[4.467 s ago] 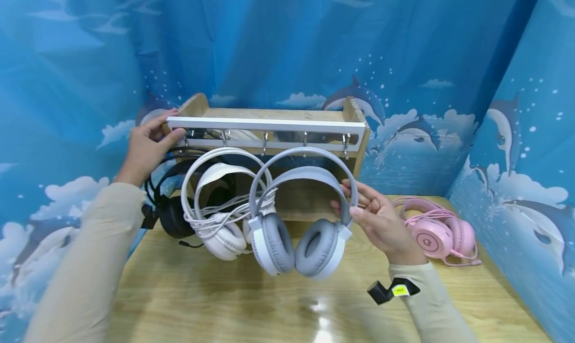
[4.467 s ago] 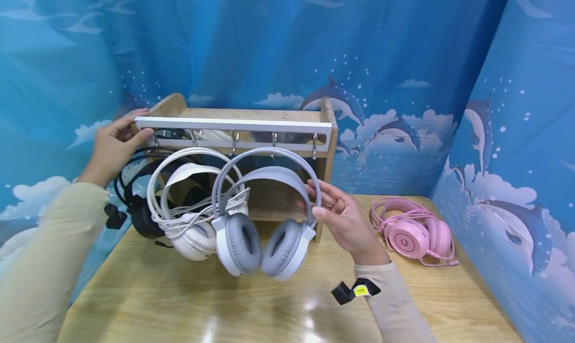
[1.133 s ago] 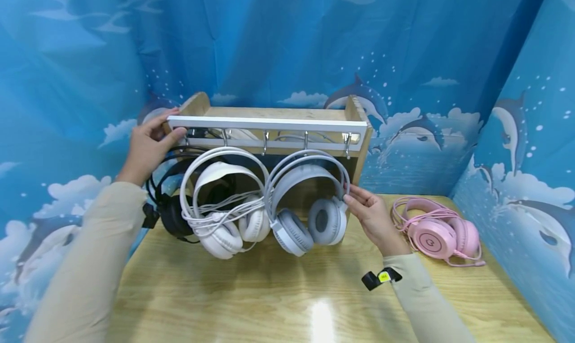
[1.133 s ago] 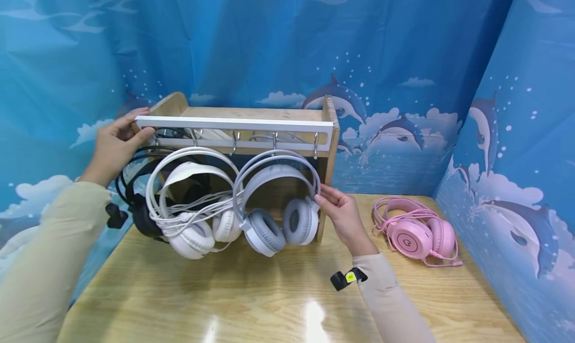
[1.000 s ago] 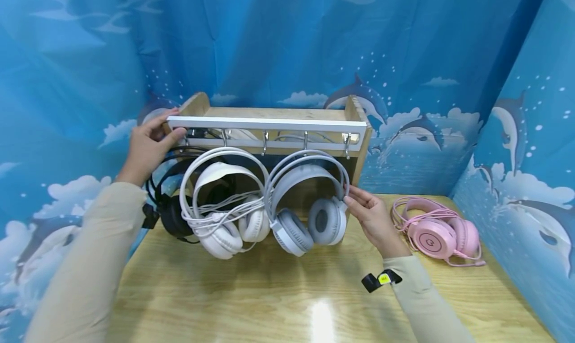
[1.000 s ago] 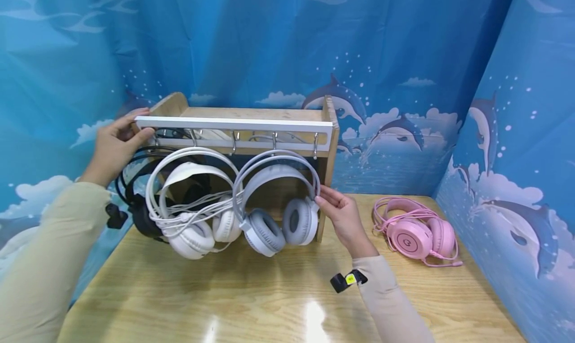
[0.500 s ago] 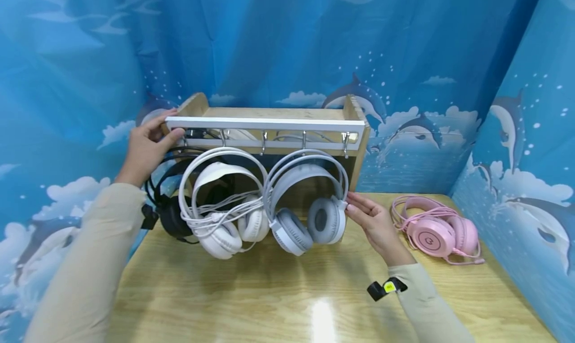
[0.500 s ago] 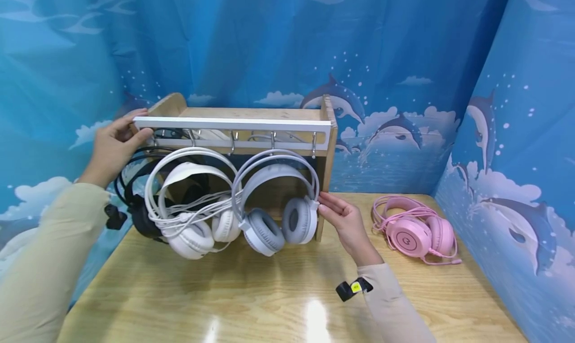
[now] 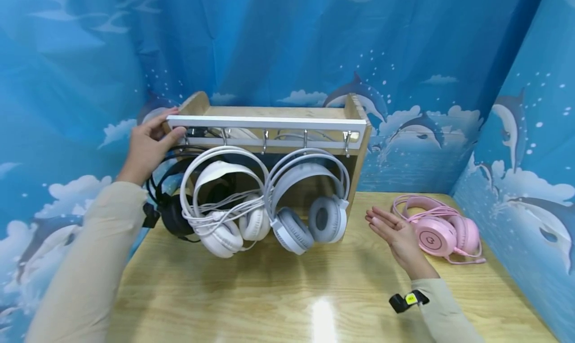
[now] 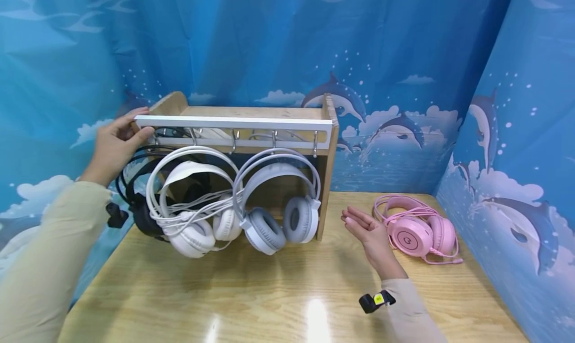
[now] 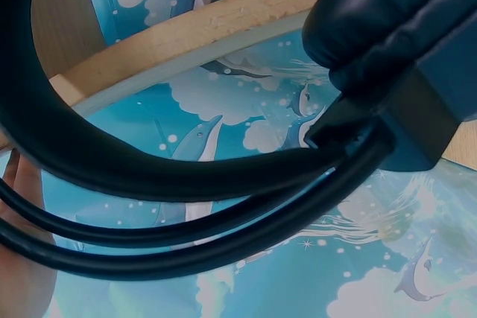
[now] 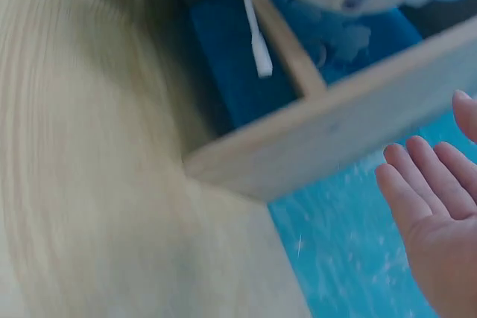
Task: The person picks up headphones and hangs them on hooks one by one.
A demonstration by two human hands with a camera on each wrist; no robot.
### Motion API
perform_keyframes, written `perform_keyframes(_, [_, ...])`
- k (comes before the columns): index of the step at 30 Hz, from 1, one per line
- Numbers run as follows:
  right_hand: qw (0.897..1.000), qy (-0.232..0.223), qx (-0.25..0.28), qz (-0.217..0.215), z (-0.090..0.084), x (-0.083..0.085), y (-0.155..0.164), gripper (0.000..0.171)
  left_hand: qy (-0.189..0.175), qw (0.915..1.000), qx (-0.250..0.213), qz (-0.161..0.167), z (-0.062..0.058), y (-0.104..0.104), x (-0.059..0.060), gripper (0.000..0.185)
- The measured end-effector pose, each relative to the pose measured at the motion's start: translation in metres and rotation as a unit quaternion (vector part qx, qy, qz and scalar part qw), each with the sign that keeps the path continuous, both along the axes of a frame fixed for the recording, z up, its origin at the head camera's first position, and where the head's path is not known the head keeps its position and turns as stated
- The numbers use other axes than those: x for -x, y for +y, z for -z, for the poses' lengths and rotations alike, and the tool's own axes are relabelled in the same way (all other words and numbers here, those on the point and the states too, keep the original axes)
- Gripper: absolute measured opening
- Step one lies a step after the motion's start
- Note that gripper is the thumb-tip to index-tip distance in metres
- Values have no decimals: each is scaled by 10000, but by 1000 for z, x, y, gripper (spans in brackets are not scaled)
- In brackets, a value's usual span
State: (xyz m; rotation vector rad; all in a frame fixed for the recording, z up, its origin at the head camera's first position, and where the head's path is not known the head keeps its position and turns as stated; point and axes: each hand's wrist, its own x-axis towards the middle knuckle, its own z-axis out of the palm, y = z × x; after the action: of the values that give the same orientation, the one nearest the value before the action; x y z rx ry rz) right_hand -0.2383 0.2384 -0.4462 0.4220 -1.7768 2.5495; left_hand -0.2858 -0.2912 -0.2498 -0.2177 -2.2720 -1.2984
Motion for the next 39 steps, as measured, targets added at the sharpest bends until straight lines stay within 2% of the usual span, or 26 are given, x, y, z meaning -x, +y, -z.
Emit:
perform_keyframes(5, [9995,-126,259,92,6,-3,25,35,19,10000,34,-11,-1,1,0,48])
perform_keyframes(11, [9978,-294,546,214,4,-5,51,35,7,10000,30,-21,0,-1,0,48])
perform_keyframes(20, [9929,-363,763,838,-3,-4,82,31,69,10000,42,-15,1,-2,1,47])
perform_keyframes(24, [9915,-427,896,844,-9,-2,93,33,77,10000,37,-33,0,-2,0,47])
perform_keyframes(28, [9919,-454,837,840,-7,5,103,33,93,9999,39,-53,0,-2,0,47])
perform_keyframes(32, [9891,-441,408,1344,9,20,127,30,73,10000,42,-15,-1,0,2,47])
perform_keyframes(36, [9794,-418,-255,1961,44,45,166,45,105,9999,51,11,-1,0,3,47])
perform_keyframes(39, [9731,-367,-641,2184,67,58,187,57,122,9999,50,16,0,-1,3,47])
